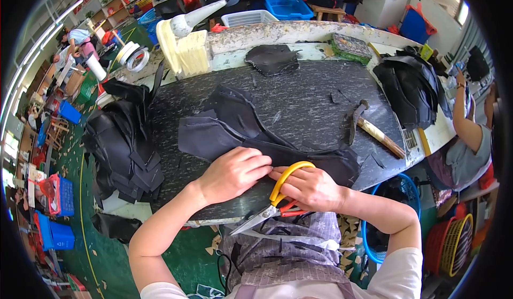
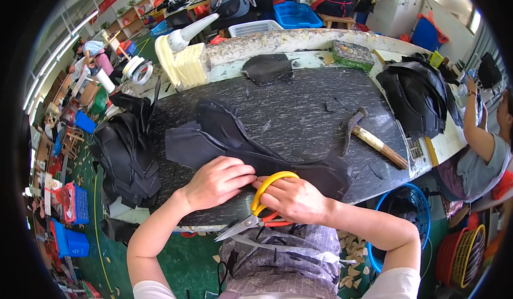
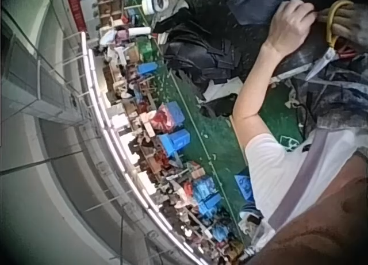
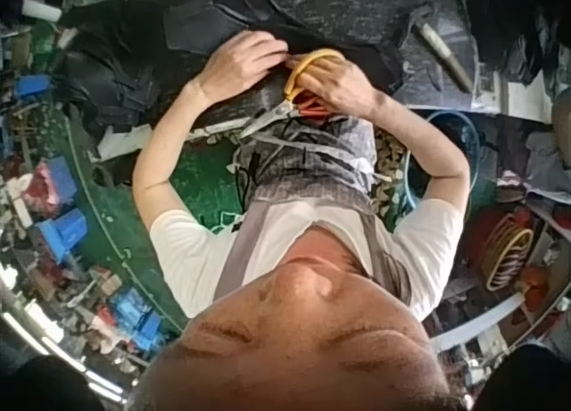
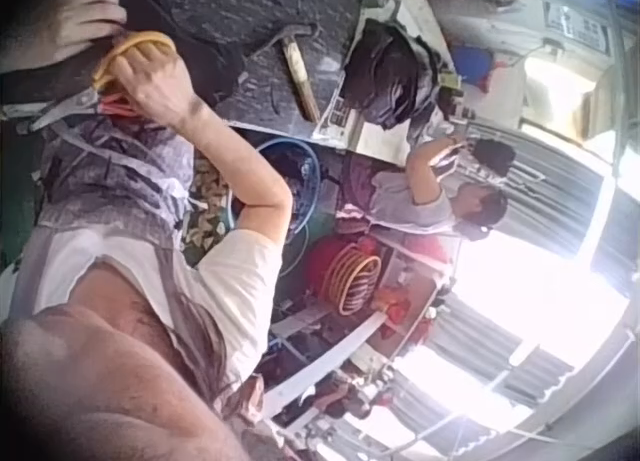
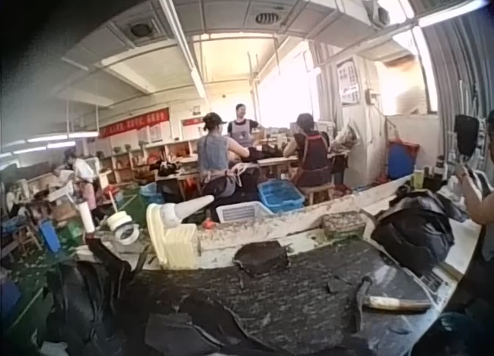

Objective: Trim excess material from black shoe components using scissors and then bundle them together with white fabric strips.

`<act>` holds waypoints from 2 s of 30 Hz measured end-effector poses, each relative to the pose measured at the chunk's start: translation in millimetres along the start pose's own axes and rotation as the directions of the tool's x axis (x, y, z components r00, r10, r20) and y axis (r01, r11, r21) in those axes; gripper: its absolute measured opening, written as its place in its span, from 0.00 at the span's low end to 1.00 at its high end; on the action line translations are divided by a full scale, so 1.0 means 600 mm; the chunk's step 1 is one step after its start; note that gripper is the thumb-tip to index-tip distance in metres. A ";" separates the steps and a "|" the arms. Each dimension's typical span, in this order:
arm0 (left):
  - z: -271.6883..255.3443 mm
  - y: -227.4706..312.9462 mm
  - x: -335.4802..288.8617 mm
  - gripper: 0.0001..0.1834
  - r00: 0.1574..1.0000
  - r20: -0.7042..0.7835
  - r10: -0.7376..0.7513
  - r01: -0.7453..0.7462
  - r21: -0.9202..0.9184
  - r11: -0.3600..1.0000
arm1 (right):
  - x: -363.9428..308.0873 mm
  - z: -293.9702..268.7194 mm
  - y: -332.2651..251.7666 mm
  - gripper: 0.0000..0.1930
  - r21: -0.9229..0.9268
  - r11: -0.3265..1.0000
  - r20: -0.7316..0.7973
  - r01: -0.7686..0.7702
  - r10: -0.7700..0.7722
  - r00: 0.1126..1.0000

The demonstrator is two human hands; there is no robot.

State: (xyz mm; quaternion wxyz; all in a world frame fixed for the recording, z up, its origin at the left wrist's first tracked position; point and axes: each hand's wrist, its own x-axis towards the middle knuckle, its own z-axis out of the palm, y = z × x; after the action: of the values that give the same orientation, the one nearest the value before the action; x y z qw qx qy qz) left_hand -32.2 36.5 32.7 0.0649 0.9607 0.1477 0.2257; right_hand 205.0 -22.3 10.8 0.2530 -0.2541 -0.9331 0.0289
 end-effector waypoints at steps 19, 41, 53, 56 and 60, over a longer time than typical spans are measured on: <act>-0.031 0.021 -0.033 0.08 0.503 -0.734 -0.456 0.511 -0.173 0.842 | 0.038 -0.009 -0.012 0.10 -0.196 0.980 0.031 0.040 -0.034 0.999; -0.021 0.048 -0.012 0.08 0.262 -0.387 -0.884 -0.102 -0.922 0.374 | 0.134 -0.137 0.072 0.27 -0.381 0.909 -0.265 -0.170 0.068 0.962; -0.013 0.044 -0.017 0.06 0.222 -0.389 -0.894 -0.015 -0.918 0.396 | 0.172 -0.134 0.083 0.28 -0.444 0.896 -0.118 -0.025 -0.031 0.993; -0.014 0.051 -0.016 0.07 0.226 -0.445 -0.866 0.145 -0.864 0.482 | 0.220 -0.146 0.058 0.30 -0.470 0.882 -0.096 0.034 -0.089 0.991; -0.017 0.049 -0.021 0.07 0.197 -0.446 -0.873 0.126 -0.871 0.474 | 0.232 -0.144 0.057 0.28 -0.457 0.887 -0.042 0.067 -0.098 0.994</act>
State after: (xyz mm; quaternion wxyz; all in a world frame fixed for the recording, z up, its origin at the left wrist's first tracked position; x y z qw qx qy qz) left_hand -40.3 5.4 42.2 0.3966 0.4635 0.4036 0.6819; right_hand 159.5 68.7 143.4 0.2173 -0.2672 -0.9152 -0.2094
